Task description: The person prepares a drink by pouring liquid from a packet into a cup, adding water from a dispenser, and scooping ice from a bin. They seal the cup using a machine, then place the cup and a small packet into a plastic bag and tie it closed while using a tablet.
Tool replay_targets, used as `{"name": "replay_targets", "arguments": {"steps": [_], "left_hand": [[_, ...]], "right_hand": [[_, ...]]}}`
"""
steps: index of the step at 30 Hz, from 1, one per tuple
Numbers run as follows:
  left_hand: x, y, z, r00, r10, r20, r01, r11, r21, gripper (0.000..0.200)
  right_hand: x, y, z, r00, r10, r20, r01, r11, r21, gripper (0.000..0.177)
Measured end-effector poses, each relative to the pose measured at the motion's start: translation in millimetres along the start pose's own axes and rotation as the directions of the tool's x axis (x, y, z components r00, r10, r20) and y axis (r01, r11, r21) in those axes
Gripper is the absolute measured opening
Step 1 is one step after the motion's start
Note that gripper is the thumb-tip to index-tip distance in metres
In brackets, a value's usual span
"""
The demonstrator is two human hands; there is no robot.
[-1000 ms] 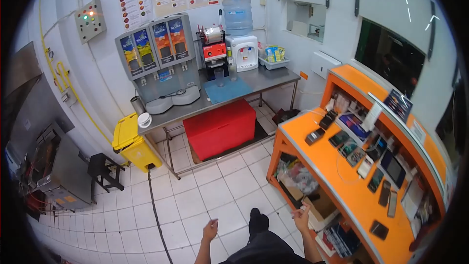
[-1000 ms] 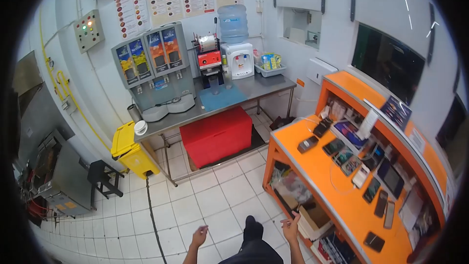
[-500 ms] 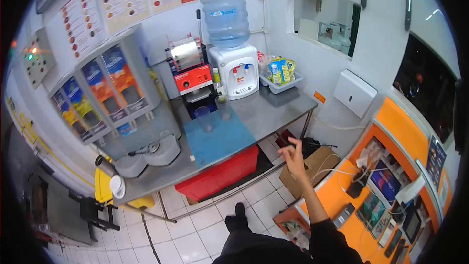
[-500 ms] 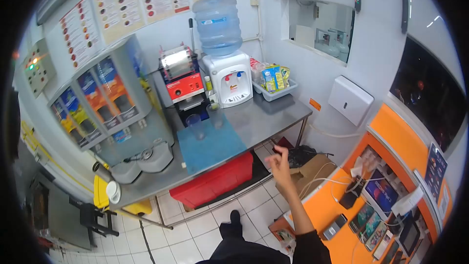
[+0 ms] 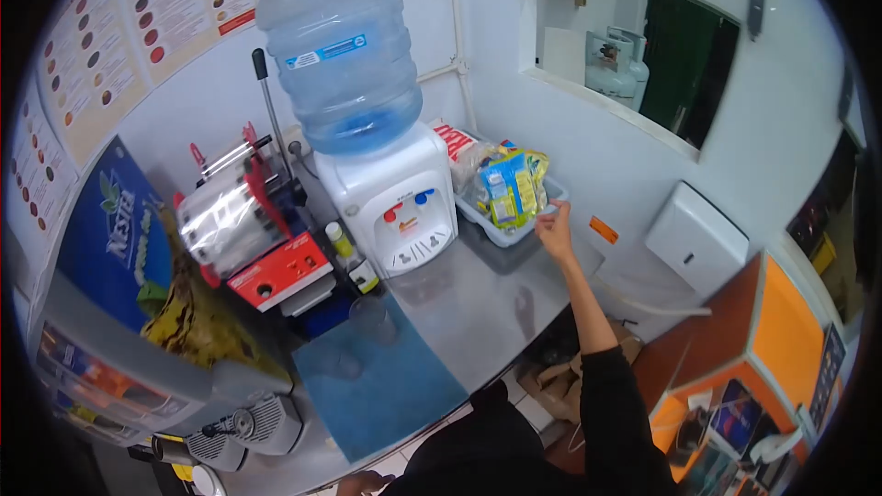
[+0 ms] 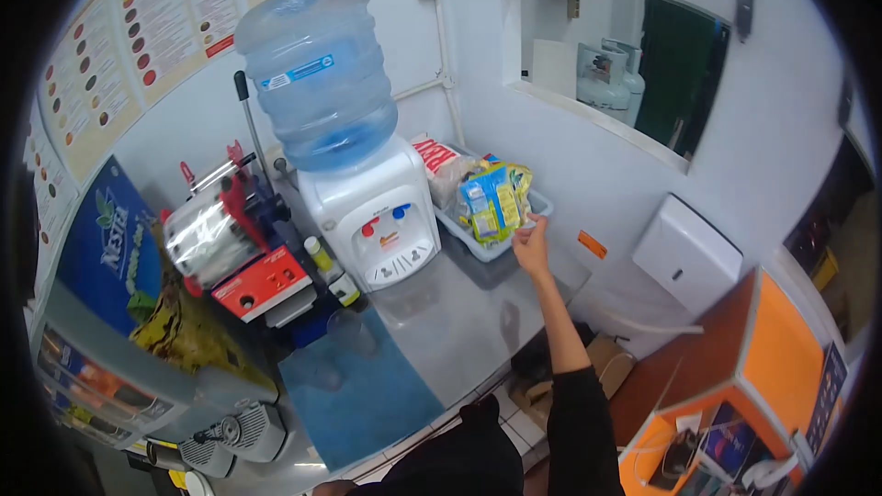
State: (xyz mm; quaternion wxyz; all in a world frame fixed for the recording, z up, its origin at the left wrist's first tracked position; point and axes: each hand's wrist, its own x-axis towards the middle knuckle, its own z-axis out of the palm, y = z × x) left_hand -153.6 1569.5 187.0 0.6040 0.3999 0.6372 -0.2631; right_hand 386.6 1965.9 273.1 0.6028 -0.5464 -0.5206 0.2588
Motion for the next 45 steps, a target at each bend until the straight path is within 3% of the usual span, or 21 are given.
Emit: {"name": "replay_targets", "arguments": {"steps": [1, 2, 5, 7, 9, 10, 12, 13, 17, 19, 21, 23, 26, 29, 32, 35, 36, 38, 42, 44, 45], "left_hand": [[-7.8, 22.5, -9.4, 0.999, -0.026, 0.037, 0.027, 0.999, -0.018, 0.064], [-8.9, 41.3, -11.3, 0.996, -0.051, 0.077, 0.054, 0.998, -0.038, 0.064], [-13.9, 92.6, -50.6, 0.969, 0.244, -0.038, -0.243, 0.913, -0.327, 0.06], [-59.7, 151.9, -67.6, 0.944, 0.299, -0.138, -0.329, 0.862, -0.386, 0.057], [-79.5, 199.6, -67.3, 0.775, 0.429, -0.465, -0.625, 0.63, -0.46, 0.051], [-87.8, 223.5, -72.9, 0.78, 0.421, -0.462, -0.619, 0.627, -0.474, 0.051], [-100.5, 262.3, -82.8, 0.777, 0.44, -0.45, -0.629, 0.565, -0.534, 0.052], [-98.2, 277.9, -86.2, 0.787, 0.429, -0.444, -0.617, 0.568, -0.545, 0.052], [-69.7, 347.5, -108.5, 0.606, 0.604, -0.518, -0.795, 0.429, -0.429, 0.048], [-42.3, 387.6, -117.3, 0.423, 0.67, -0.61, -0.904, 0.363, -0.227, 0.049], [-49.9, 443.8, -125.9, 0.381, 0.626, -0.68, -0.922, 0.203, -0.33, 0.065], [-32.8, 481.4, -134.3, 0.296, 0.591, -0.751, -0.951, 0.108, -0.289, 0.082], [-4.9, 504.2, -138.5, 0.18, 0.426, -0.887, -0.978, -0.02, -0.208, 0.074], [27.0, 476.1, -138.3, 0.264, 0.372, -0.89, -0.958, -0.005, -0.286, 0.053], [35.2, 439.7, -122.0, 0.319, 0.182, -0.93, -0.947, 0.026, -0.32, 0.029], [47.8, 403.6, -98.8, 0.358, 0.016, -0.933, -0.934, 0.02, -0.358, 0.024], [54.1, 395.5, -92.4, 0.342, -0.064, -0.938, -0.939, 0.021, -0.344, 0.023], [65.7, 385.9, -82.3, 0.331, -0.098, -0.939, -0.943, 0.013, -0.334, 0.022], [65.5, 393.3, -74.0, 0.321, -0.165, -0.933, -0.946, -0.01, -0.324, 0.02], [69.4, 399.0, -71.9, 0.306, -0.221, -0.926, -0.95, -0.003, -0.313, 0.021], [75.3, 399.3, -71.1, 0.293, -0.26, -0.92, -0.952, 0.009, -0.306, 0.021]], "right_hand": [[28.3, 20.5, 6.6, 0.996, -0.074, -0.052, 0.064, 0.984, -0.167, 0.067], [49.9, 38.3, 15.0, 0.997, -0.071, -0.032, 0.065, 0.984, -0.166, 0.067], [115.4, 63.5, 34.8, 0.958, -0.278, -0.064, 0.249, 0.925, -0.287, 0.074], [128.2, 58.3, 32.6, 0.991, 0.08, 0.108, -0.054, 0.973, -0.223, 0.076], [144.4, 62.2, 14.9, 0.966, 0.069, 0.25, -0.053, 0.996, -0.068, 0.074], [154.3, 64.0, 6.3, 0.929, 0.034, 0.368, -0.072, 0.993, 0.091, 0.072], [155.9, 23.7, -18.3, 0.943, 0.021, 0.333, -0.085, 0.98, 0.18, 0.071], [155.5, 8.5, -27.8, 0.96, 0.002, 0.279, -0.081, 0.959, 0.273, 0.069], [168.8, -13.1, -36.0, 0.95, -0.038, 0.311, -0.057, 0.956, 0.289, 0.069], [168.6, -25.6, -35.9, 0.948, -0.021, 0.318, -0.094, 0.935, 0.341, 0.072], [163.4, -36.0, -24.0, 0.945, -0.015, 0.327, -0.124, 0.908, 0.399, 0.074], [139.6, -41.0, -4.5, 0.857, 0.032, 0.514, -0.28, 0.867, 0.413, 0.076], [104.4, -41.4, 18.3, 0.785, -0.001, 0.619, -0.38, 0.789, 0.483, 0.078], [81.3, -42.1, 34.6, 0.715, -0.044, 0.697, -0.446, 0.74, 0.504, 0.078], [83.8, -35.4, 37.2, 0.632, -0.041, 0.774, -0.465, 0.779, 0.42, 0.073], [128.2, -15.5, 41.3, 0.861, -0.107, 0.497, -0.1, 0.923, 0.372, 0.055], [146.7, -16.5, 42.9, 0.856, -0.105, 0.506, -0.106, 0.922, 0.372, 0.055], [178.4, -20.0, 49.2, 0.828, -0.239, 0.507, 0.193, 0.971, 0.143, 0.057], [208.5, -8.9, 80.2, 0.664, -0.191, 0.723, 0.348, 0.935, -0.073, 0.064], [212.9, -3.4, 93.0, 0.57, -0.083, 0.817, 0.533, 0.795, -0.291, 0.07], [211.5, 2.6, 96.6, 0.541, -0.077, 0.838, 0.529, 0.806, -0.267, 0.074]]}}
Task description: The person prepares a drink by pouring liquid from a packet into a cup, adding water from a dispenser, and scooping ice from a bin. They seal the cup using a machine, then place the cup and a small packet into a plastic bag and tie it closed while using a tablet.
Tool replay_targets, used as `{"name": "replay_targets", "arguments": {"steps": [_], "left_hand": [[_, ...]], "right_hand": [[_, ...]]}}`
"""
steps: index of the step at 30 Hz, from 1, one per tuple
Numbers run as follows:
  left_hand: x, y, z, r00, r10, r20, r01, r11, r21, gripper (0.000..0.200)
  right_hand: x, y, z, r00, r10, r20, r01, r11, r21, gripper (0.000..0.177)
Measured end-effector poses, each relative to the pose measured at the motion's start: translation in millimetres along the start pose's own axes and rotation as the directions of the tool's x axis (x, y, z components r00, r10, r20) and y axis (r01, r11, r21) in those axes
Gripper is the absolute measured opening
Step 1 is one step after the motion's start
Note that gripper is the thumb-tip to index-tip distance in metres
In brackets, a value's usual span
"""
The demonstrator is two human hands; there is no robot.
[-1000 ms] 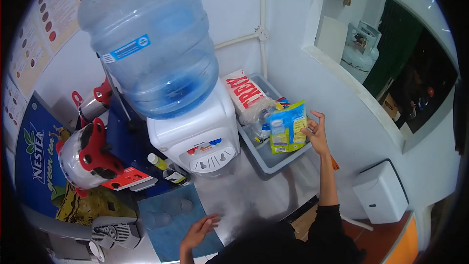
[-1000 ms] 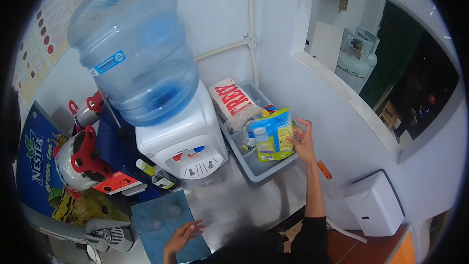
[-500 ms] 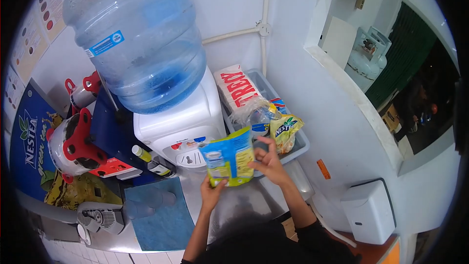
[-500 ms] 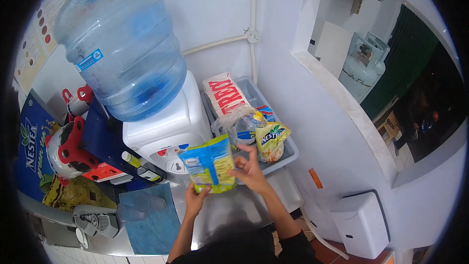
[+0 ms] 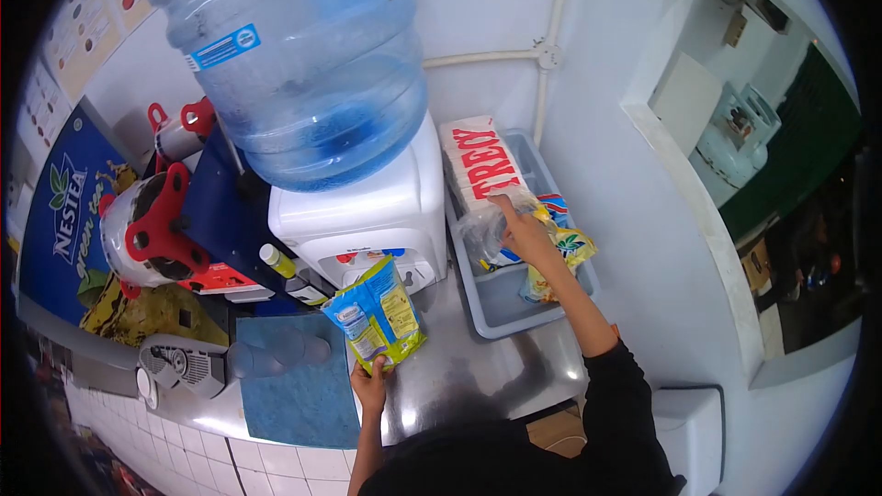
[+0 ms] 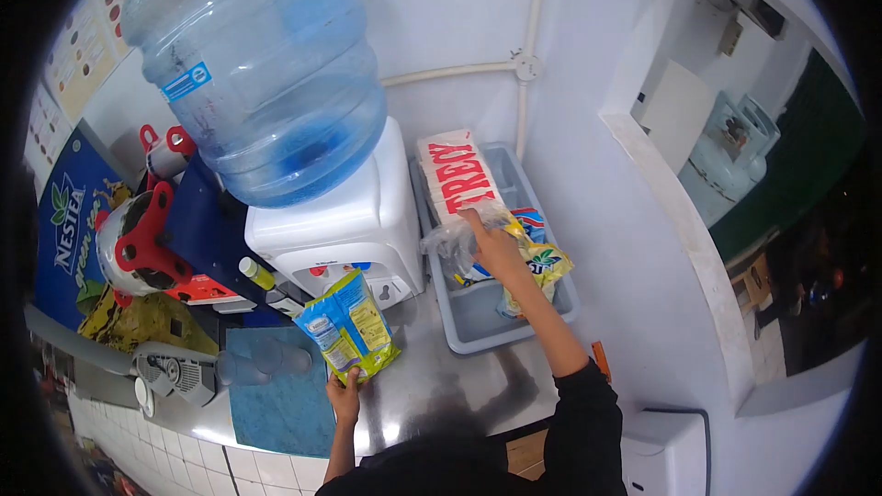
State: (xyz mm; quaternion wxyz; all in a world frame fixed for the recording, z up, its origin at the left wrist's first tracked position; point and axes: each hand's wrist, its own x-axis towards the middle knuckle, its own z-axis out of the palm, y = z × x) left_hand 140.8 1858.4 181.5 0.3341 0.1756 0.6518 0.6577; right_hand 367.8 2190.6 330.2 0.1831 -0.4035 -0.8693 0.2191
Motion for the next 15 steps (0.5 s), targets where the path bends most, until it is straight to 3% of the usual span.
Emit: {"name": "replay_targets", "arguments": {"steps": [1, 2, 3, 4, 5, 7, 8, 10, 11, 13, 14, 15], "left_hand": [[3.4, 1.7, 1.5, 1.0, 0.003, -0.017, -0.003, 1.0, -0.004, 0.021], [8.8, 3.0, 1.6, 0.984, 0.163, -0.071, -0.14, 0.956, 0.258, 0.026], [13.4, 0.9, 0.3, 0.944, 0.32, -0.08, -0.236, 0.827, 0.511, 0.032], [19.7, -1.3, -1.5, 0.972, 0.198, -0.124, -0.108, 0.849, 0.517, 0.045], [30.1, 0.8, -3.2, 0.971, 0.197, -0.137, -0.099, 0.851, 0.516, 0.045], [50.3, 3.2, -6.2, 0.986, 0.148, -0.08, -0.014, 0.546, 0.838, 0.059], [55.5, 4.1, -2.9, 0.985, 0.146, -0.087, -0.007, 0.545, 0.838, 0.059], [65.9, 7.2, 9.2, 0.826, 0.518, -0.222, -0.044, 0.452, 0.891, 0.065], [58.2, 26.1, 22.1, 0.824, 0.521, -0.221, -0.046, 0.452, 0.891, 0.065], [21.4, 74.7, 60.3, 0.666, 0.724, -0.182, -0.178, 0.39, 0.903, 0.066], [13.9, 66.2, 75.7, 0.625, 0.78, 0.006, -0.473, 0.372, 0.799, 0.064], [4.6, 57.0, 90.7, 0.529, 0.831, 0.172, -0.718, 0.33, 0.613, 0.063]], "right_hand": [[3.2, -0.5, -0.3, 1.0, -0.015, 0.008, 0.015, 1.0, 0.002, 0.074], [5.5, -6.7, -4.6, 1.0, -0.01, 0.016, 0.009, 0.999, 0.041, 0.078], [5.5, -9.3, -3.9, 1.0, -0.002, 0.027, 0.0, 0.997, 0.079, 0.081], [5.9, -6.4, 1.0, 0.999, -0.009, 0.044, 0.005, 0.996, 0.094, 0.084], [7.2, -4.4, 5.9, 0.998, -0.02, 0.053, 0.015, 0.995, 0.095, 0.084], [5.4, 1.4, 20.3, 0.999, 0.007, -0.054, -0.009, 0.999, -0.044, 0.078], [4.5, 0.8, 19.6, 0.999, 0.003, -0.048, -0.005, 0.999, -0.042, 0.078], [2.5, -3.0, 11.5, 0.999, 0.007, -0.043, 0.001, 0.986, 0.166, 0.075], [1.7, -4.0, 5.1, 0.999, 0.005, -0.046, 0.003, 0.986, 0.166, 0.075], [-1.1, -7.4, -8.1, 0.998, 0.062, 0.001, -0.059, 0.955, 0.289, 0.073], [-2.0, -10.4, -13.8, 0.998, 0.063, -0.002, -0.059, 0.955, 0.29, 0.073], [-3.5, -13.4, -19.2, 0.998, 0.056, 0.006, -0.056, 0.952, 0.301, 0.072]]}}
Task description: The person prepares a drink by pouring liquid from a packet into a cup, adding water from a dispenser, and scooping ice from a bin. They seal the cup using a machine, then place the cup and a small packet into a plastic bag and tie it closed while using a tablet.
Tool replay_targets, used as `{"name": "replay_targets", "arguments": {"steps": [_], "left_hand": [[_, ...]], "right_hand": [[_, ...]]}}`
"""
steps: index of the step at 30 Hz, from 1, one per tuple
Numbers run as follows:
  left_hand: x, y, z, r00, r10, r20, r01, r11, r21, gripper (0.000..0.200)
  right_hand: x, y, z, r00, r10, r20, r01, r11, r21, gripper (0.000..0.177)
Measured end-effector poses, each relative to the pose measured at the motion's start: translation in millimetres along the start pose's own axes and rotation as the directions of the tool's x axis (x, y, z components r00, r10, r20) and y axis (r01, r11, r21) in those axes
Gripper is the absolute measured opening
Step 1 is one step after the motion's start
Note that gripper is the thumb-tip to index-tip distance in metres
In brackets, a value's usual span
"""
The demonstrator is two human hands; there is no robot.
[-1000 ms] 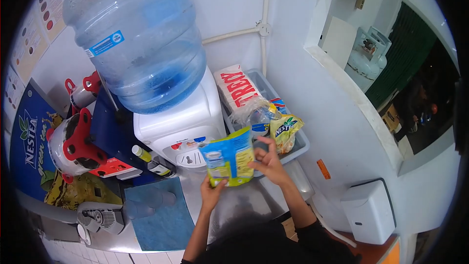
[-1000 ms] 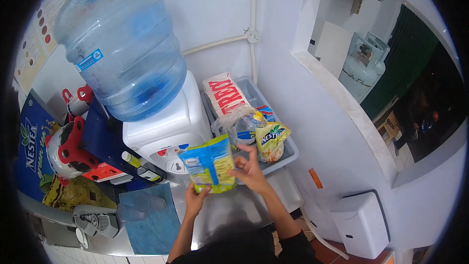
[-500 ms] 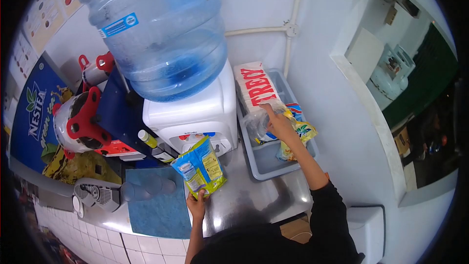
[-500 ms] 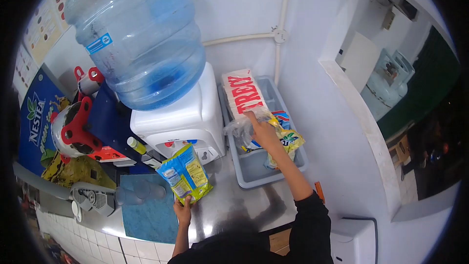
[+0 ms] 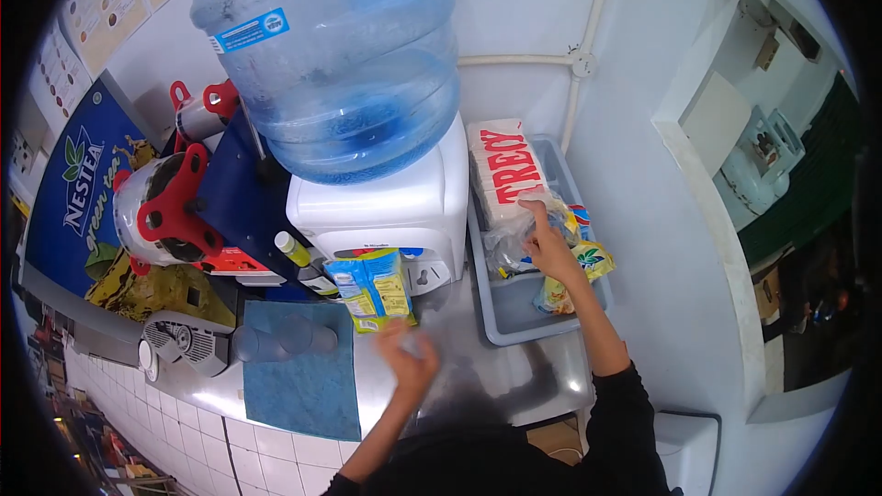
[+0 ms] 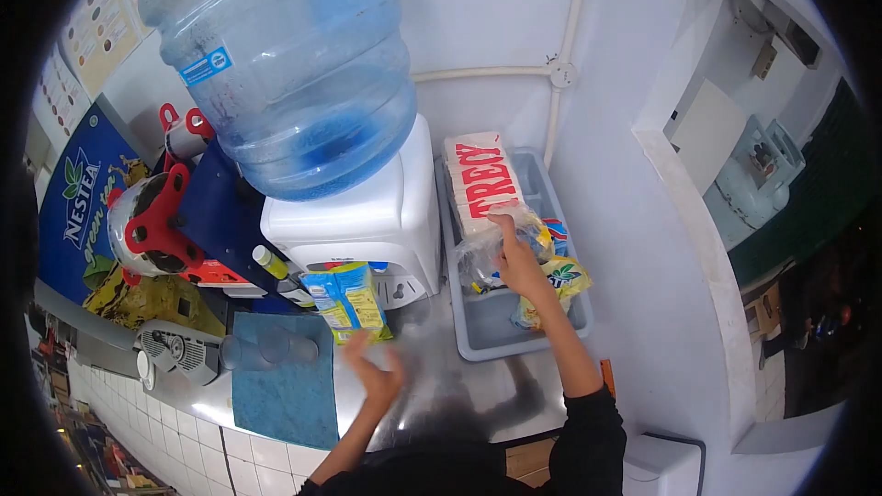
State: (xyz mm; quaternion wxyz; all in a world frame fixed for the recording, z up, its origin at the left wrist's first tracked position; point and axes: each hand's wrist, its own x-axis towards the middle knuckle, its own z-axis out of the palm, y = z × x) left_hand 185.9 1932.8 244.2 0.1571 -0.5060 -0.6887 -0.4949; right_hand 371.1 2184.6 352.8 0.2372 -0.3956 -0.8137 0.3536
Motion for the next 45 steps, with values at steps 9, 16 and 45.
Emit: {"name": "replay_targets", "arguments": {"steps": [9, 16, 45], "left_hand": [[74.6, 70.8, 159.9, 0.885, 0.075, 0.459, 0.136, 0.902, -0.41, 0.044], [89.7, 57.4, 174.7, 0.904, 0.315, 0.287, -0.221, 0.922, -0.318, 0.041], [80.5, 71.2, 209.0, 0.928, 0.034, 0.37, 0.126, 0.908, -0.401, 0.088]], "right_hand": [[-16.2, -16.0, -11.5, 0.997, -0.08, 0.009, 0.081, 0.996, -0.038, 0.071], [-15.2, 2.2, -12.0, 0.992, -0.118, -0.042, 0.12, 0.991, 0.056, 0.068], [-15.4, -25.9, -7.8, 0.92, -0.233, -0.315, 0.195, 0.97, -0.147, 0.044]]}}
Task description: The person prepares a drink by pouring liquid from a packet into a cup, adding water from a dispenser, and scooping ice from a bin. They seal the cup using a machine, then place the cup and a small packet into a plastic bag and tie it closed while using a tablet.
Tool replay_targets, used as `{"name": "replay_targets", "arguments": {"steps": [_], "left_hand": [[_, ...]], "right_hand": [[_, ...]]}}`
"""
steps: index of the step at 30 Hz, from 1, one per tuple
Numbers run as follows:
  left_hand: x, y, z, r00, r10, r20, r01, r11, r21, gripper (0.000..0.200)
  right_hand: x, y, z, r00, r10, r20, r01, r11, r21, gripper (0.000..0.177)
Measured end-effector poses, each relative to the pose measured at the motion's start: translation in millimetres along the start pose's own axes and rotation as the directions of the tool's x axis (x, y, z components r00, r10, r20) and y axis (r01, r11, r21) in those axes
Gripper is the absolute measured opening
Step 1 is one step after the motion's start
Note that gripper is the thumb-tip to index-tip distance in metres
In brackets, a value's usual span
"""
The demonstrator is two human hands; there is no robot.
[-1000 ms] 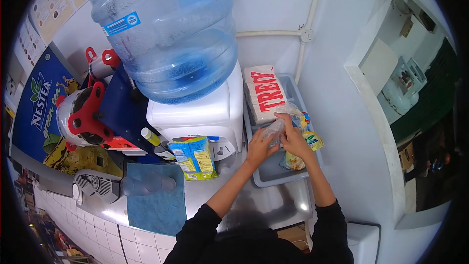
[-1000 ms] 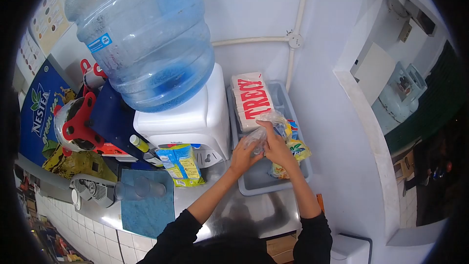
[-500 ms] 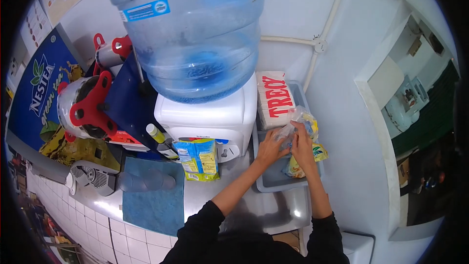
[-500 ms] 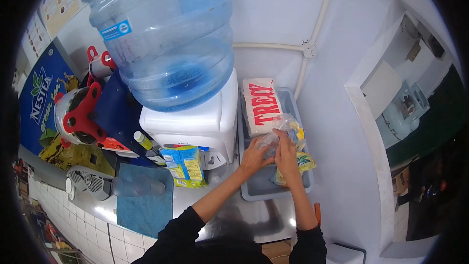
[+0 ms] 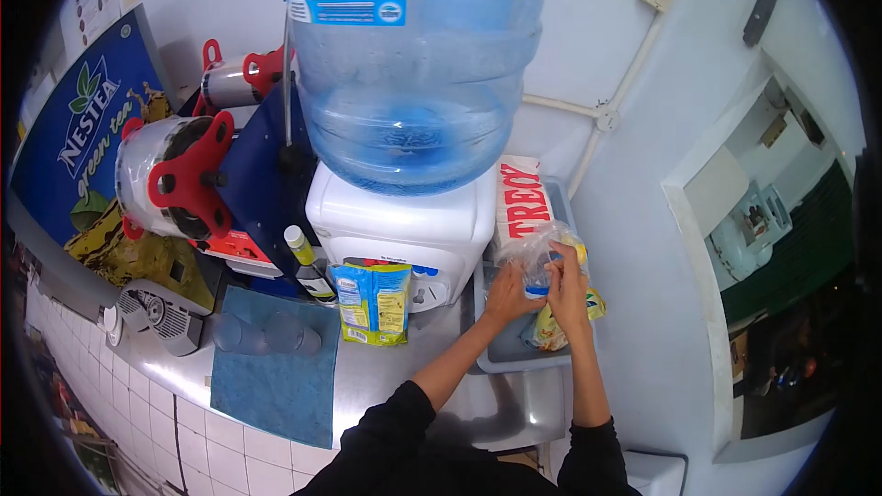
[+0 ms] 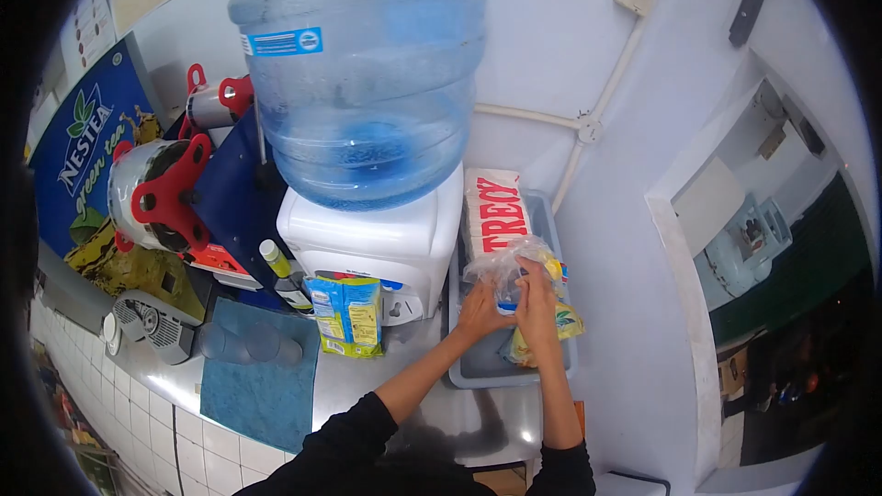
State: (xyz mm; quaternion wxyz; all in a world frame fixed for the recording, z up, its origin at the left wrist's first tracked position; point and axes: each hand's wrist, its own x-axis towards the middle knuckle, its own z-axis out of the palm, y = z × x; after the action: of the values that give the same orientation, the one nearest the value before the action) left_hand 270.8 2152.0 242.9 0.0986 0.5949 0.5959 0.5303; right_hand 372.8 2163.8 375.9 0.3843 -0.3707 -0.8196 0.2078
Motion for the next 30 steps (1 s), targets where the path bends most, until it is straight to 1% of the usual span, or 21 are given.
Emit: {"name": "replay_targets", "arguments": {"steps": [1, 2, 3, 4, 7, 9, 10, 11, 13, 14, 15, 16, 17, 19, 20, 22, 23, 25, 27, 29, 30], "left_hand": [[-0.7, -2.7, -3.2, 1.0, -0.004, -0.009, 0.004, 1.0, 0.001, 0.088], [-3.5, -10.0, -4.0, 0.994, -0.07, 0.088, 0.071, 0.997, -0.009, 0.092], [-5.9, -14.6, -1.7, 0.974, -0.135, 0.182, 0.14, 0.99, -0.017, 0.097], [-7.0, -13.9, 6.9, 0.975, -0.142, 0.172, 0.148, 0.989, -0.021, 0.097], [-12.0, -11.8, 12.0, 0.977, -0.073, 0.2, 0.047, 0.99, 0.135, 0.101], [-6.8, 10.7, -3.4, 0.939, -0.172, 0.299, 0.121, 0.976, 0.181, 0.099], [-9.1, 16.6, -18.8, 0.928, -0.183, 0.323, 0.067, 0.939, 0.338, 0.092], [-11.5, 17.9, -41.0, 0.928, -0.19, 0.321, 0.073, 0.937, 0.343, 0.092], [-26.4, 17.2, -95.9, 0.877, -0.207, 0.434, 0.242, 0.97, -0.026, 0.074], [-35.0, 26.6, -137.8, 0.873, -0.234, 0.428, 0.314, 0.941, -0.126, 0.065], [-43.1, 29.2, -178.2, 0.869, -0.256, 0.424, 0.374, 0.9, -0.223, 0.057], [-65.0, 12.8, -198.9, 0.95, -0.268, 0.158, 0.291, 0.945, -0.151, 0.05], [-87.4, -2.4, -215.8, 0.966, -0.23, -0.117, 0.225, 0.973, -0.056, 0.044], [-109.1, -14.7, -249.7, 0.82, -0.128, -0.558, 0.312, 0.918, 0.247, 0.051], [-115.3, -26.6, -252.1, 0.827, -0.129, -0.547, 0.309, 0.917, 0.252, 0.051], [-130.6, -62.4, -249.4, 0.772, -0.135, -0.621, 0.406, 0.856, 0.32, 0.061], [-135.8, -68.5, -251.7, 0.782, -0.14, -0.607, 0.404, 0.856, 0.322, 0.061], [-141.8, -74.2, -256.4, 0.759, -0.491, -0.427, 0.562, 0.826, 0.049, 0.074], [-147.9, -76.0, -264.2, 0.787, -0.454, -0.418, 0.508, 0.861, 0.023, 0.061], [-150.9, -71.5, -275.5, 0.818, -0.501, -0.284, 0.558, 0.81, 0.178, 0.04], [-151.3, -62.7, -276.5, 0.825, -0.457, -0.332, 0.506, 0.859, 0.078, 0.021]], "right_hand": [[2.9, 0.0, -4.6, 0.98, -0.175, -0.089, 0.153, 0.965, -0.214, 0.042], [5.9, -2.3, -11.8, 0.923, -0.358, -0.137, 0.271, 0.863, -0.427, 0.041], [13.6, -14.2, -31.5, 0.956, -0.212, -0.202, 0.134, 0.929, -0.344, 0.039], [23.0, -32.4, -57.7, 0.967, -0.057, -0.25, -0.008, 0.968, -0.251, 0.036], [27.8, -67.8, -95.1, 0.967, -0.014, -0.253, -0.021, 0.991, -0.134, 0.034], [4.6, -65.8, -96.6, 1.0, -0.014, -0.013, 0.012, 0.995, -0.102, 0.033], [-12.8, -68.4, -89.6, 0.999, 0.018, 0.041, -0.017, 1.0, -0.018, 0.032], [-30.3, -73.2, -79.3, 0.994, 0.049, 0.093, -0.056, 0.996, 0.064, 0.031], [-58.8, -85.0, -61.6, 0.99, 0.023, 0.137, -0.038, 0.994, 0.106, 0.031], [-75.9, -87.3, -51.8, 0.99, 0.029, 0.14, -0.045, 0.993, 0.112, 0.031], [-92.7, -87.3, -39.4, 0.978, 0.117, 0.17, -0.153, 0.965, 0.213, 0.031], [-106.8, -88.5, -25.4, 0.957, 0.201, 0.209, -0.259, 0.916, 0.307, 0.031], [-117.4, -92.6, -10.2, 0.957, 0.204, 0.206, -0.262, 0.912, 0.314, 0.031], [-139.1, -102.1, 20.9, 0.95, 0.161, 0.269, -0.252, 0.903, 0.348, 0.033], [-151.6, -103.7, 41.0, 0.949, 0.171, 0.265, -0.261, 0.899, 0.351, 0.033], [-178.5, -103.9, 81.6, 0.988, -0.028, 0.153, -0.018, 0.957, 0.29, 0.027], [-191.0, -105.9, 93.7, 0.989, -0.01, 0.15, -0.033, 0.957, 0.288, 0.027], [-216.1, -111.5, 111.7, 0.971, -0.022, 0.236, -0.038, 0.968, 0.248, 0.024], [-234.6, -117.8, 120.9, 0.981, -0.009, 0.192, -0.034, 0.975, 0.22, 0.025], [-239.4, -124.2, 120.9, 0.981, -0.025, 0.19, -0.02, 0.972, 0.234, 0.025], [-239.7, -127.4, 118.2, 0.983, -0.02, 0.185, -0.024, 0.973, 0.231, 0.025]]}}
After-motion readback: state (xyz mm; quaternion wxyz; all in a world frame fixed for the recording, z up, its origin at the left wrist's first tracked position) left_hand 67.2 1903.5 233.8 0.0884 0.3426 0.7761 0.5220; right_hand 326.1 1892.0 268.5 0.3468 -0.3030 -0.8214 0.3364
